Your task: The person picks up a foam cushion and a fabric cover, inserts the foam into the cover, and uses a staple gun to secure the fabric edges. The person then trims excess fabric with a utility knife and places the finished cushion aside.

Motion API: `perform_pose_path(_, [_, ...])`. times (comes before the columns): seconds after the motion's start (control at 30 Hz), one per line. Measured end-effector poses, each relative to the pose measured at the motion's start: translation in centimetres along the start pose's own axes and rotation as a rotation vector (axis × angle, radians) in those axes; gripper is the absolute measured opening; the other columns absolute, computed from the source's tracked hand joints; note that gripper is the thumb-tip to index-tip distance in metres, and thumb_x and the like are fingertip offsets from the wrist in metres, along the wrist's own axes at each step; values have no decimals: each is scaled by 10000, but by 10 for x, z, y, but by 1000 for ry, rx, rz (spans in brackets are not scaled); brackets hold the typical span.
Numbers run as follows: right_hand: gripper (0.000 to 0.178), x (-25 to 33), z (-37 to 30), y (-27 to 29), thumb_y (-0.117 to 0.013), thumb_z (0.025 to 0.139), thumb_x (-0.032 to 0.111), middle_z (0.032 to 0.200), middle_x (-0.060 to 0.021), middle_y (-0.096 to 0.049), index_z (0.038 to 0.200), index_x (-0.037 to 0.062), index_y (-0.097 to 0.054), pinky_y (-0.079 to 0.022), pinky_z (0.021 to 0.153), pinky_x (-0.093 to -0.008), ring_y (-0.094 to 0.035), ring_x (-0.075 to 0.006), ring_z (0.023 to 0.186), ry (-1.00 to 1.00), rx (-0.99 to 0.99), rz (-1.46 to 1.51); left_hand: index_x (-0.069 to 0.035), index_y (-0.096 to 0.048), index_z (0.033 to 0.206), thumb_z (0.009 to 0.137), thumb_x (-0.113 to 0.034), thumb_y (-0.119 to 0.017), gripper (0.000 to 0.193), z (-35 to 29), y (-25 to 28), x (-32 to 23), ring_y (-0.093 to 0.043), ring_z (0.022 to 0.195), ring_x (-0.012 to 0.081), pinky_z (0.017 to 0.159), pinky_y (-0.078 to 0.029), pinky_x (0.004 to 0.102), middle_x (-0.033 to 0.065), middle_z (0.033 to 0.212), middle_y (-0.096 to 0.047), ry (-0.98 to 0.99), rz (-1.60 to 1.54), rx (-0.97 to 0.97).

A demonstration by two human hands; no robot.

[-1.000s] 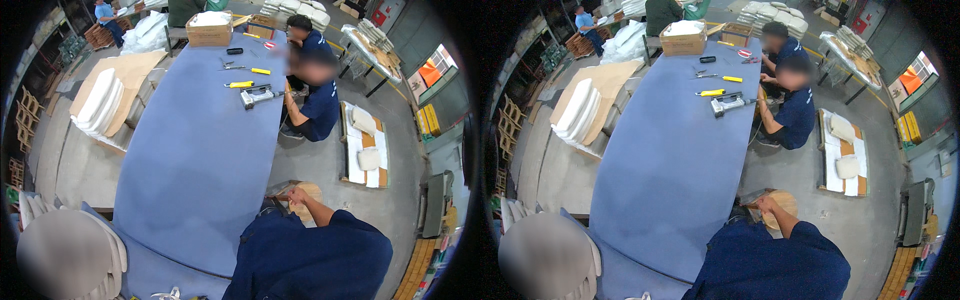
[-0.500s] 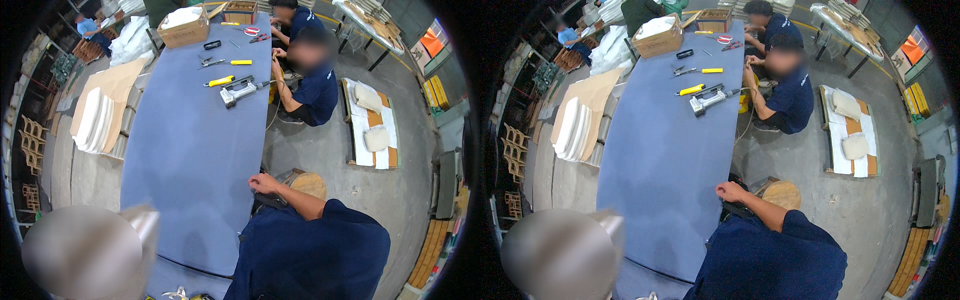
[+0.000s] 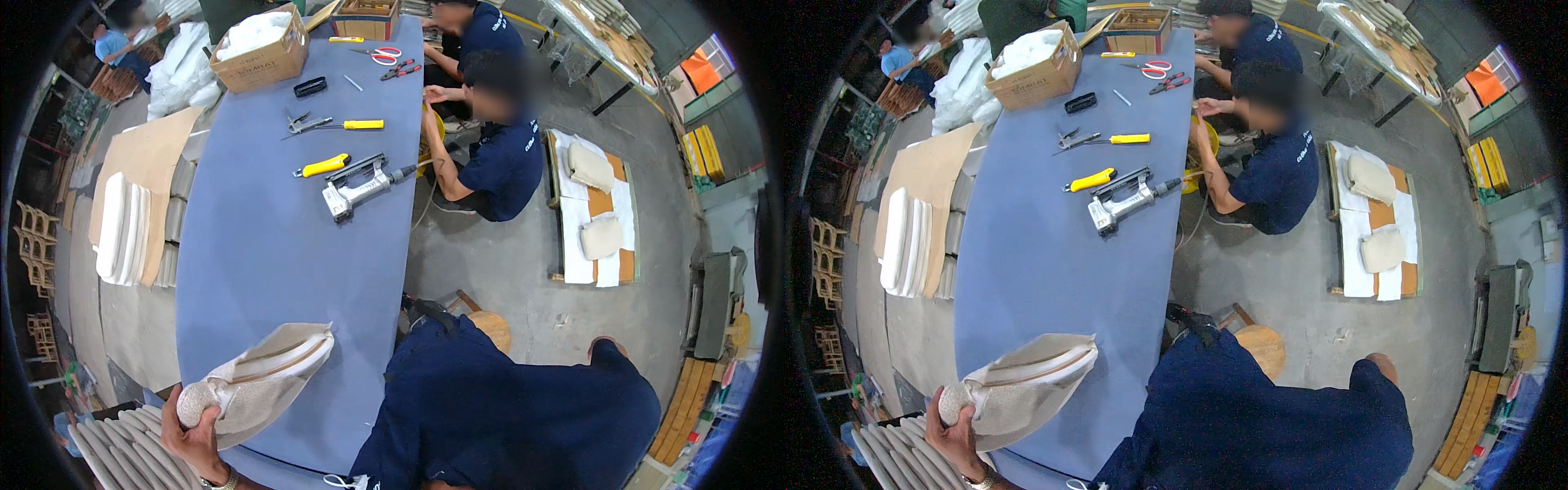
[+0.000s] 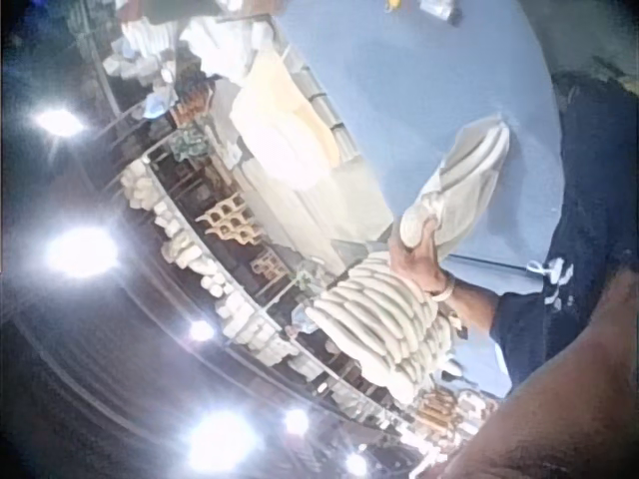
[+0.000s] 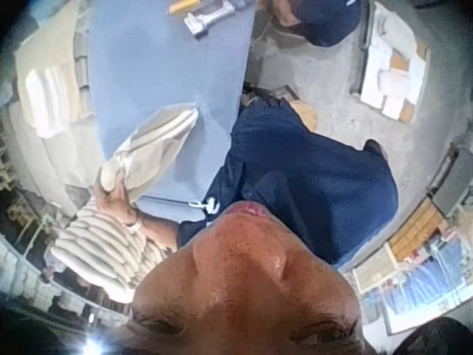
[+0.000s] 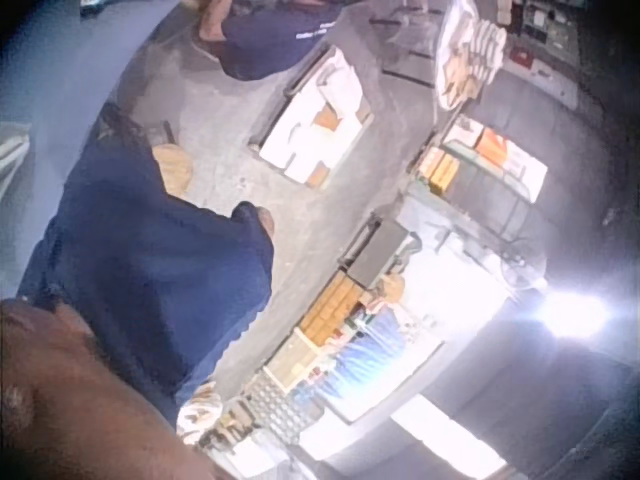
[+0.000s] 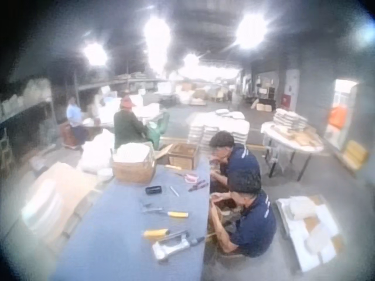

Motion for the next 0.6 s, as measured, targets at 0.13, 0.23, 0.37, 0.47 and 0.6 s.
perform_pose_path(0.13, [305,193,-8,35,-608,920,293,1035,-175,-739,1035,33,-721,-548,848,-498,-702,-357,977,469,-73,-206,12,-683,1177,709,-514,-860,725,21,-17,-24,-685,907,341,805,-542,410,165,999,-702,-24,105,-32])
perform_pose_path(0.23, [419,457,-150,113,-528,981,352,1152,-218,-701,1264,68,-651,-506,956,-501,-653,-416,1099,1319,-410,-13,-25,-667,1215,765,-463,-831,648,46,-29,-54,-664,961,353,832,-522,428,153,1066,-696,-44,291,-54])
perform_pose_path(0.37, [354,595,-521,243,-642,984,262,1029,-146,-720,1281,70,-654,-562,791,-361,-701,-247,886,2173,-400,656,-23,-661,1241,799,-381,-838,596,71,-47,-96,-670,981,348,849,-526,415,165,1098,-697,141,366,51])
perform_pose_path(0.47, [486,550,-720,248,-660,951,402,1152,-222,-693,1271,36,-640,-529,967,-479,-674,-403,1064,2754,-342,770,-13,-656,1264,812,-283,-848,560,67,-29,-94,-679,1003,328,882,-527,402,173,1111,-700,98,62,135])
perform_pose_path(0.6, [548,534,-801,156,-634,929,488,1123,-222,-689,1246,42,-647,-515,972,-506,-665,-409,1075,2742,-229,-83,1,-626,1338,804,-283,-854,646,10,20,-15,-668,1108,294,965,-511,395,184,1209,-702,495,-9,234])
Point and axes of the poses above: each hand's wrist, its own z-axis towards the middle knuckle, its own y-axis out of the back of the hand, x = y × z, the point moved 5 cm from there along z, towards the middle knuckle
